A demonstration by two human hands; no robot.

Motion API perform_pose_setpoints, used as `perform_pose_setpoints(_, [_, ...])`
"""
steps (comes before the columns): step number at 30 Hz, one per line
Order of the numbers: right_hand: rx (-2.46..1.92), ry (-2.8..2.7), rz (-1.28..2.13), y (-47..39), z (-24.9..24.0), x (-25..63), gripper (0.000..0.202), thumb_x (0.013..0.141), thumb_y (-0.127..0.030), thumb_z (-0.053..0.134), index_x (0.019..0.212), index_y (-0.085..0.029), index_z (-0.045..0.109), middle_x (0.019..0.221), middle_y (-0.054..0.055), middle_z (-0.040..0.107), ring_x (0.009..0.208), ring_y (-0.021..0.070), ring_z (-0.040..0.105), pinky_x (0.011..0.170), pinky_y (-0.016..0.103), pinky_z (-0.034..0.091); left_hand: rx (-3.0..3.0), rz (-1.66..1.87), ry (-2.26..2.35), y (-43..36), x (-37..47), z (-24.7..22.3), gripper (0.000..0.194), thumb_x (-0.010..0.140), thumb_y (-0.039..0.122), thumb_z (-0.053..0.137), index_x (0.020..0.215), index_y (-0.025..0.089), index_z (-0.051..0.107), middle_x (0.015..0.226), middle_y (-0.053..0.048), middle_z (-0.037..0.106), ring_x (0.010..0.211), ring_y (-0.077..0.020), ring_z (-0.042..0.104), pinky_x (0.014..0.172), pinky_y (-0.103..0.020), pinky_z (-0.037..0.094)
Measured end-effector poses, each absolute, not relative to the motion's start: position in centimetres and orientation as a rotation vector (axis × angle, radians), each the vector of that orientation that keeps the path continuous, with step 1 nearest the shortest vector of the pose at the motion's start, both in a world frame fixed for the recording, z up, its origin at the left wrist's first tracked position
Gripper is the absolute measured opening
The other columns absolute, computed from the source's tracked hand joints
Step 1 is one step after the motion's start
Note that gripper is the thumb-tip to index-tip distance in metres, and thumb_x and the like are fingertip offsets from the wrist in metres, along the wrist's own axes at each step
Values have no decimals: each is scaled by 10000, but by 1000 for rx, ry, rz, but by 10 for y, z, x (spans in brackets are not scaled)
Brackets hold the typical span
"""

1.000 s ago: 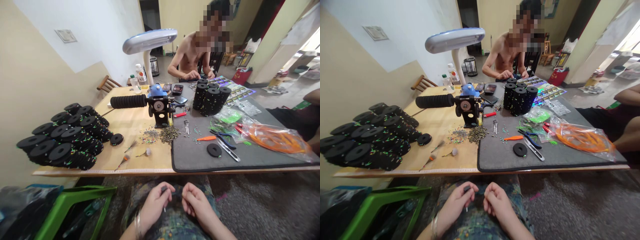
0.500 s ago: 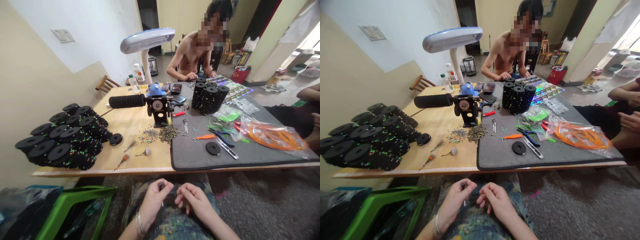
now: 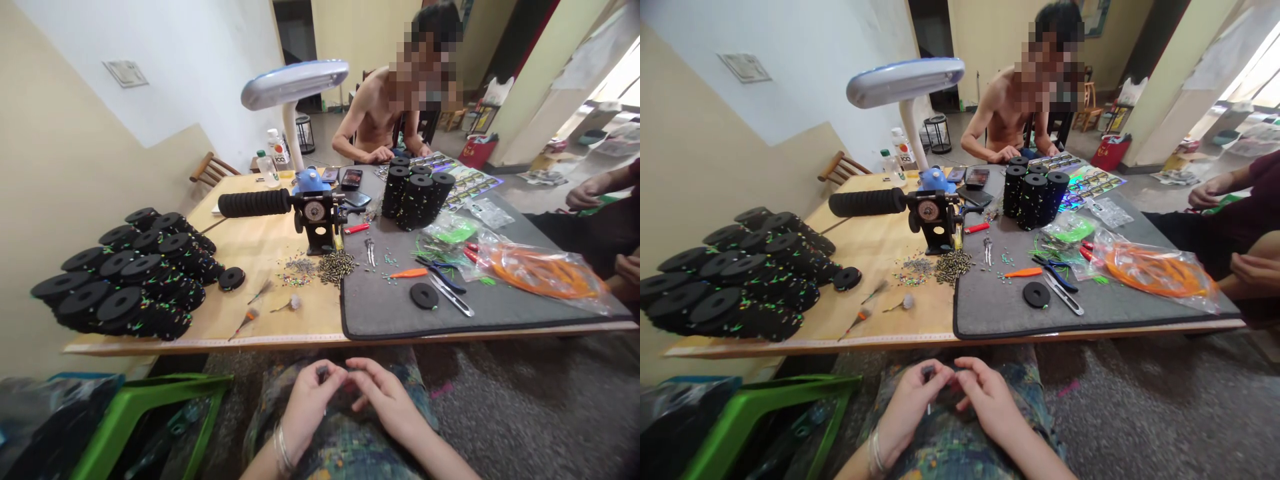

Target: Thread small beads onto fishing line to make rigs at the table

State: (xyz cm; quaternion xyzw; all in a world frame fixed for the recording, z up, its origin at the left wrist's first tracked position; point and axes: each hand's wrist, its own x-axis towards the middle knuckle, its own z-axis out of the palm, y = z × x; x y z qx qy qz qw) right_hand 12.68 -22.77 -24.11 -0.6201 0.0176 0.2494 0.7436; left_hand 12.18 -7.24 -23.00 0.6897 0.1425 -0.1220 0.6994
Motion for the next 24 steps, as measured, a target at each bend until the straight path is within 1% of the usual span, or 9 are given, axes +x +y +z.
perform_pose_setpoints(3, [-1488,-42,535,-222,-239,127,406,802,-497,620,1048,-175,594,635,-19,630,551,133,583,532,245,476,1635,-254,224,-74,121,-228,274,743,394,668,612,160,613,570,16,589,580,-141,520,593,-233,403])
perform_pose_setpoints(7, [-1642,-96,484,-222,-241,128,226,838,-394,580,899,-178,605,480,-65,554,469,108,503,520,223,403,1755,-211,208,-69,122,-228,248,761,377,650,649,156,650,604,1,624,611,-157,543,606,-241,412])
perform_pose_setpoints(9, [-1609,-68,507,-224,-243,128,231,838,-414,575,848,-184,585,473,-67,555,440,97,482,492,212,386,1791,-196,213,-65,122,-228,240,763,368,647,649,156,645,605,1,618,615,-157,537,606,-240,407])
perform_pose_setpoints(11, [-1515,-30,570,-226,-244,128,306,831,-483,568,859,-179,571,509,-51,589,427,93,488,449,203,384,1810,-190,213,-63,122,-229,241,764,356,643,628,158,626,584,9,598,600,-150,520,594,-236,396])
perform_pose_setpoints(13, [-1416,2,607,-227,-244,128,416,808,-562,572,935,-166,574,610,-4,656,500,121,566,441,208,426,1813,-198,198,-62,123,-228,242,769,348,635,618,161,610,571,16,583,587,-145,507,583,-232,384])
perform_pose_setpoints(15, [-1358,25,598,-230,-243,129,524,780,-616,583,1032,-157,578,750,54,707,664,175,647,478,237,491,1802,-216,184,-63,123,-227,245,777,349,623,621,163,599,574,16,579,591,-145,502,585,-232,380])
perform_pose_setpoints(17, [-1363,31,561,-233,-241,131,575,776,-634,583,1100,-159,579,871,93,724,820,223,670,533,275,542,1793,-229,181,-63,123,-224,247,781,355,614,627,164,592,587,12,578,607,-149,502,598,-235,381])
perform_pose_setpoints(21, [-1466,4,458,-241,-233,136,518,832,-592,552,1153,-187,589,1051,124,711,997,269,652,622,328,592,1822,-215,193,-62,122,-216,267,770,382,614,617,166,579,580,19,542,604,-148,474,591,-235,362])
perform_pose_setpoints(24, [-1485,-11,369,-248,-223,139,484,859,-564,536,1169,-195,587,1114,142,692,1064,293,626,637,339,598,1845,-204,205,-60,123,-209,275,760,393,612,605,168,579,567,21,526,594,-150,462,582,-235,352])
